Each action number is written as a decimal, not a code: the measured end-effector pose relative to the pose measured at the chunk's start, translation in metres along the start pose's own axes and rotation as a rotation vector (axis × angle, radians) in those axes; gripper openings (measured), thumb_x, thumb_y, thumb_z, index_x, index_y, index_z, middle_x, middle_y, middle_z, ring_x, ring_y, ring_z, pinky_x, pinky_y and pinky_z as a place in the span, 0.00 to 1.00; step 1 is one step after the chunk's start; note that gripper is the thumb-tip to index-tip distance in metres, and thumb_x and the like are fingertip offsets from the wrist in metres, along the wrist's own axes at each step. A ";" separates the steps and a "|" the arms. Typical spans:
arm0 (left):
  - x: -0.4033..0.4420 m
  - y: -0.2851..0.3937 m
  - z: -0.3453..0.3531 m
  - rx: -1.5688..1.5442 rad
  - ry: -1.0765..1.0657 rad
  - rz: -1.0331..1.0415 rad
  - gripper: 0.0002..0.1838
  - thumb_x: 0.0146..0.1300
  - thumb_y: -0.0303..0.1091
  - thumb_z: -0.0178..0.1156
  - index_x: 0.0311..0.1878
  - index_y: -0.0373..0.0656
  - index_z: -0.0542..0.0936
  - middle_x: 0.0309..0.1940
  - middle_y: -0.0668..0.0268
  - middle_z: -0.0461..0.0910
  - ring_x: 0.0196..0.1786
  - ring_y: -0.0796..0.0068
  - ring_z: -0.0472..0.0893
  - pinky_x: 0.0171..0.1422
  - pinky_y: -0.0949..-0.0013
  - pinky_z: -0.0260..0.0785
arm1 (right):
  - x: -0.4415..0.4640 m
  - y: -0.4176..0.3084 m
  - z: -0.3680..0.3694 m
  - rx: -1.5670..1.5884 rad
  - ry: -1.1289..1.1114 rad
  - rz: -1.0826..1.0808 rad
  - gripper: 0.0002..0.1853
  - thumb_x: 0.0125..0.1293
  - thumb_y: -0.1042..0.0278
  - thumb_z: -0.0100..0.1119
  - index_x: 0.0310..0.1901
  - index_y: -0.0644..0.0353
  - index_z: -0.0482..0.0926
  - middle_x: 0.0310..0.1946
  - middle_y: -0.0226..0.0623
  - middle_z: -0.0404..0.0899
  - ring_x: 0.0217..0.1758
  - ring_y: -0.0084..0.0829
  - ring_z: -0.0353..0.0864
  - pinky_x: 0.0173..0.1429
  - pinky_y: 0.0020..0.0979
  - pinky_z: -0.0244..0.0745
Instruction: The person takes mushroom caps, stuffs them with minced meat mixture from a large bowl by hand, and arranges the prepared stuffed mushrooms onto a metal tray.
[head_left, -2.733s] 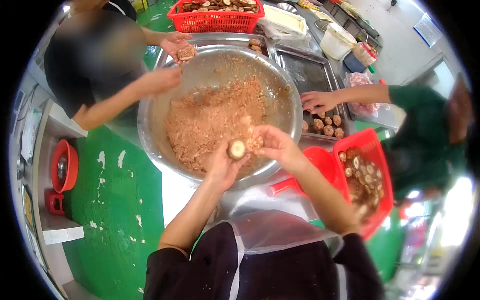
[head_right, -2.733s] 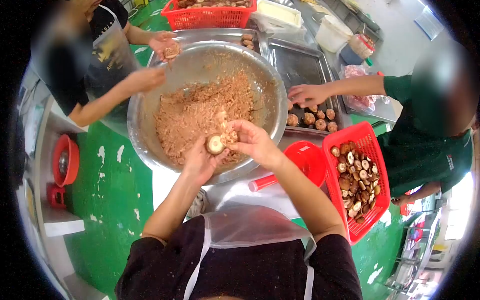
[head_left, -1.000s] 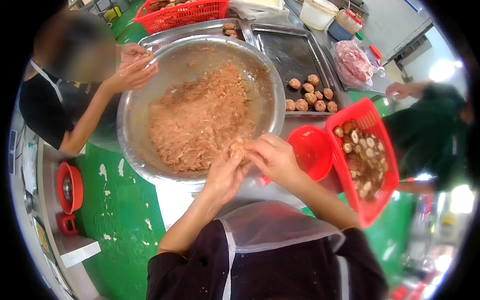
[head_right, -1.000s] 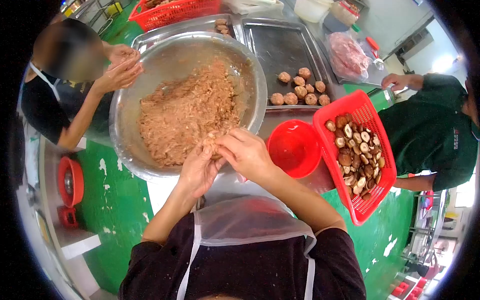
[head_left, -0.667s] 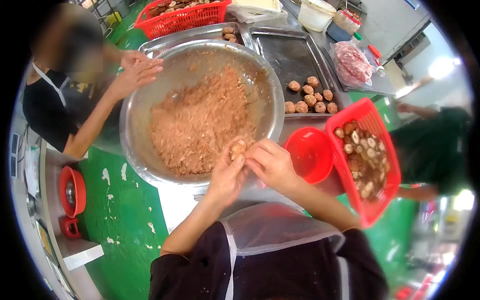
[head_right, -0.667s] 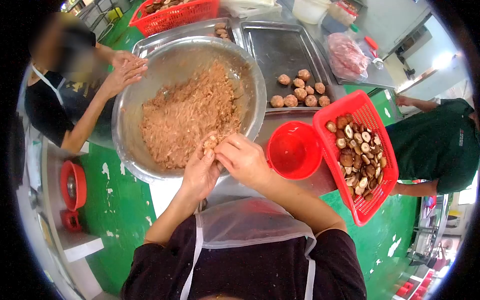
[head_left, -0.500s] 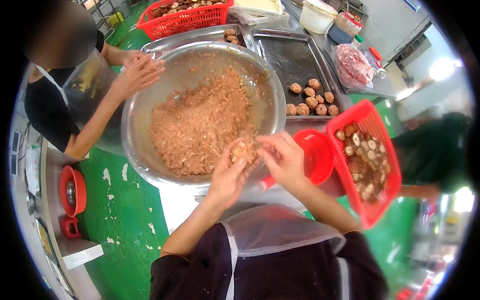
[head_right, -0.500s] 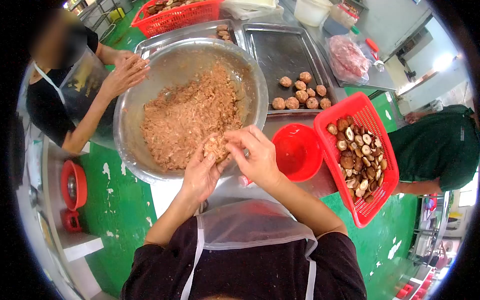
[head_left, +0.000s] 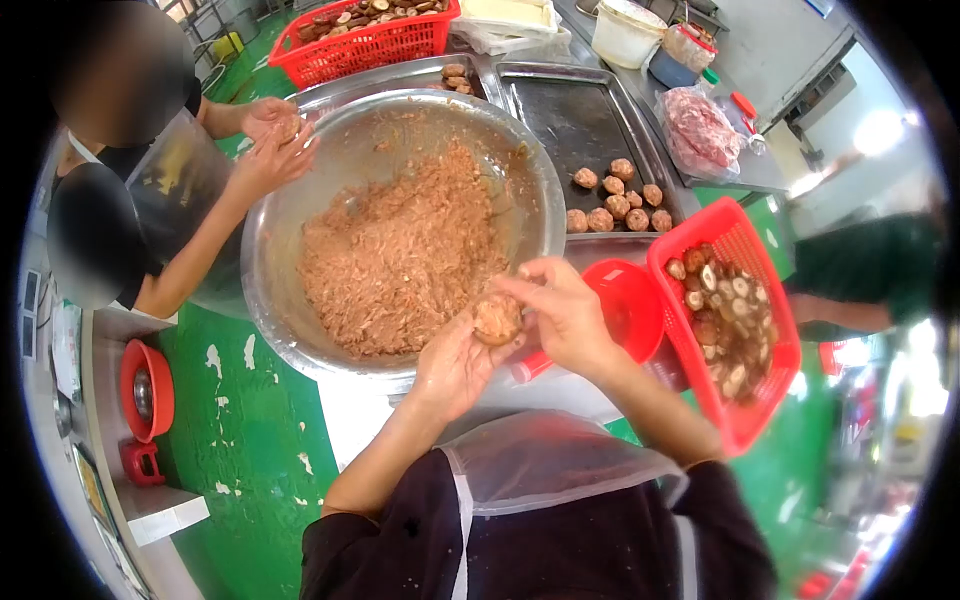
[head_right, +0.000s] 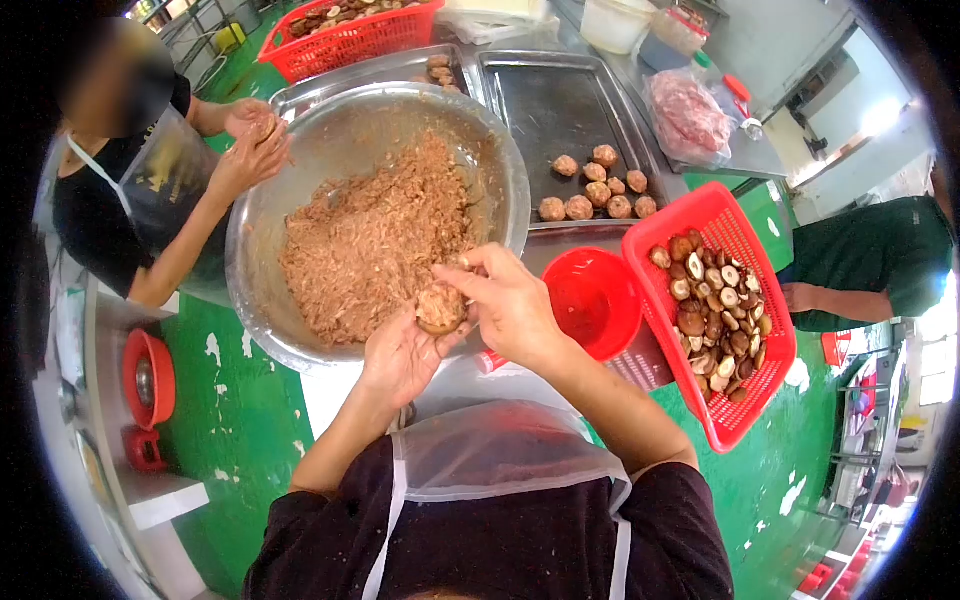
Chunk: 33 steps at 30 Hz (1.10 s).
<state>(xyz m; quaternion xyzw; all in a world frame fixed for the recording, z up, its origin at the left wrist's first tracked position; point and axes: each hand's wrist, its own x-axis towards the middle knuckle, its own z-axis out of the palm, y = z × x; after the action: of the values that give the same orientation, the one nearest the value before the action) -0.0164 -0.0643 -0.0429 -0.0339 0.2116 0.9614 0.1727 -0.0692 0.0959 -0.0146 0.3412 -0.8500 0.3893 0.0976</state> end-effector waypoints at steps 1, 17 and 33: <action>0.000 0.000 -0.001 0.010 -0.019 0.001 0.21 0.71 0.35 0.39 0.63 0.35 0.59 0.59 0.56 0.67 0.59 0.64 0.71 0.65 0.59 0.65 | -0.003 0.001 0.001 0.043 -0.001 0.043 0.25 0.45 0.82 0.55 0.47 0.47 0.80 0.37 0.35 0.72 0.42 0.37 0.74 0.41 0.32 0.73; 0.004 -0.012 -0.010 0.016 0.098 -0.016 0.29 0.70 0.56 0.32 0.62 0.46 0.63 0.59 0.64 0.68 0.61 0.68 0.69 0.64 0.64 0.63 | 0.004 -0.009 0.034 -0.168 0.019 -0.196 0.16 0.58 0.66 0.55 0.49 0.55 0.77 0.44 0.38 0.78 0.47 0.40 0.78 0.49 0.36 0.75; 0.002 -0.023 0.006 0.279 0.111 0.121 0.41 0.63 0.67 0.38 0.68 0.45 0.51 0.65 0.63 0.58 0.67 0.67 0.60 0.68 0.63 0.57 | 0.010 -0.029 0.029 0.119 0.089 0.328 0.18 0.60 0.69 0.49 0.53 0.56 0.73 0.42 0.43 0.79 0.48 0.42 0.76 0.56 0.42 0.67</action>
<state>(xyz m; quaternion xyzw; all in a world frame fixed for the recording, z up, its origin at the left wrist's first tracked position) -0.0104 -0.0421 -0.0471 -0.0498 0.3538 0.9280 0.1058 -0.0546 0.0562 -0.0133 0.1857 -0.8645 0.4644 0.0499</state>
